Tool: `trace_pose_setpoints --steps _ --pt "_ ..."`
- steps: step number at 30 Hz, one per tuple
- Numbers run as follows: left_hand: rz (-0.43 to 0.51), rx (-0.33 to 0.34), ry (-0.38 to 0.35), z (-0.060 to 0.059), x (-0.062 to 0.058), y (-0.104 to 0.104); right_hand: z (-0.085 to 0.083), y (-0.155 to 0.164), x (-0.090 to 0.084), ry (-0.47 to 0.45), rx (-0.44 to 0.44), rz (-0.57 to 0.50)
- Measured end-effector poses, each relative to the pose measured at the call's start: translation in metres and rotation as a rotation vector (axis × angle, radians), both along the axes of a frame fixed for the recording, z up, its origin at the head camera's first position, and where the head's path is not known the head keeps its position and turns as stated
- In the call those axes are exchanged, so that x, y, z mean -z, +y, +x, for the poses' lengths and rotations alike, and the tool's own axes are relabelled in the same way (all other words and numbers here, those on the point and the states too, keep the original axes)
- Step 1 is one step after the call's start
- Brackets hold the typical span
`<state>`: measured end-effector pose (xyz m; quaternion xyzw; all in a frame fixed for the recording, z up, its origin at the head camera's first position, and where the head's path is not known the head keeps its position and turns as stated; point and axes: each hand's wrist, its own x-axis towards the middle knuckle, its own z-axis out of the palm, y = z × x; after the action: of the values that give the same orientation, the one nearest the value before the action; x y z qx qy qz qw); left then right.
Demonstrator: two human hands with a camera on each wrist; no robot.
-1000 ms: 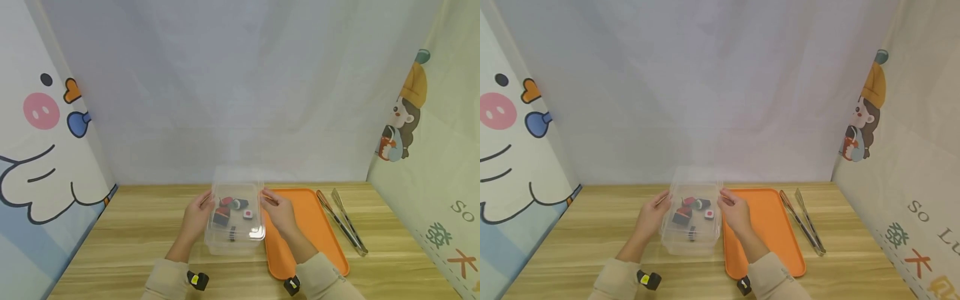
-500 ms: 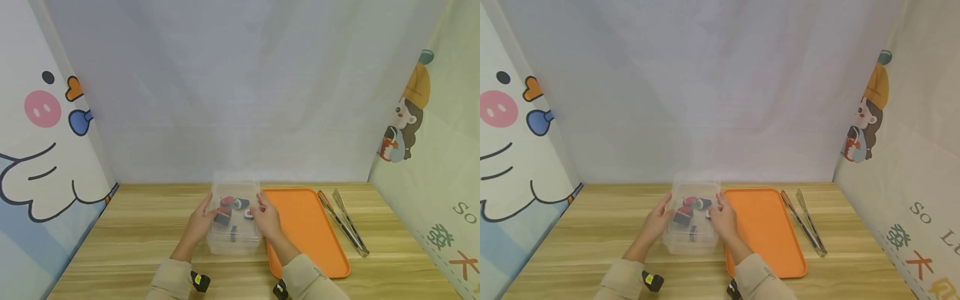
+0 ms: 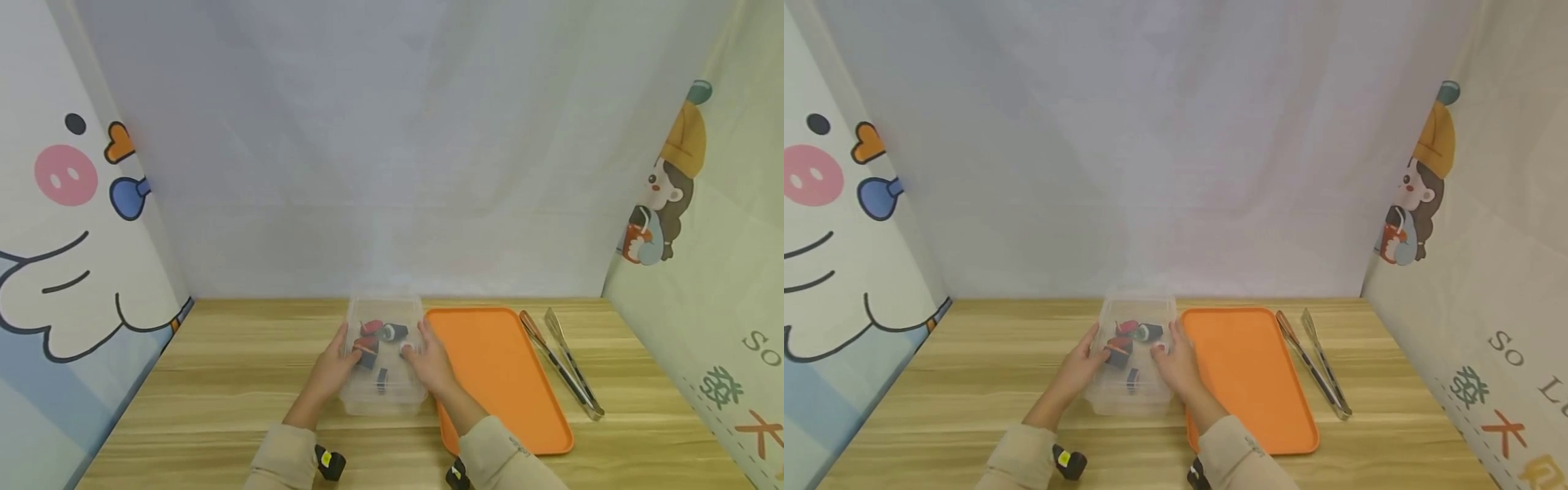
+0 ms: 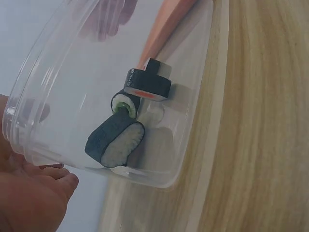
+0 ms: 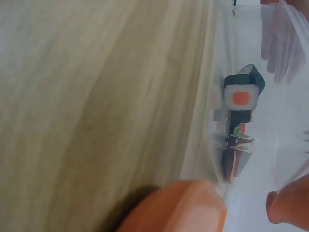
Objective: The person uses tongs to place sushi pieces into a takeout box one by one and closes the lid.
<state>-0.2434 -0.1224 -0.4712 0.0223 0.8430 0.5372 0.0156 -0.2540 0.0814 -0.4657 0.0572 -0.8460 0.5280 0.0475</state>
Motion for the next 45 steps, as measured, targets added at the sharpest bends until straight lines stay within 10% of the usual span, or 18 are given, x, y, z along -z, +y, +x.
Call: trace_pose_setpoints --steps 20,35,45 --pt "-0.228 0.084 0.122 0.032 0.007 0.003 0.036 0.001 -0.001 -0.108 -0.096 0.235" --pt "0.030 0.049 0.104 0.032 0.019 0.004 0.037 0.000 -0.002 -0.078 -0.068 0.256" --pt "-0.002 0.064 0.038 0.033 0.017 -0.002 0.027 0.008 -0.001 -0.031 -0.144 0.241"
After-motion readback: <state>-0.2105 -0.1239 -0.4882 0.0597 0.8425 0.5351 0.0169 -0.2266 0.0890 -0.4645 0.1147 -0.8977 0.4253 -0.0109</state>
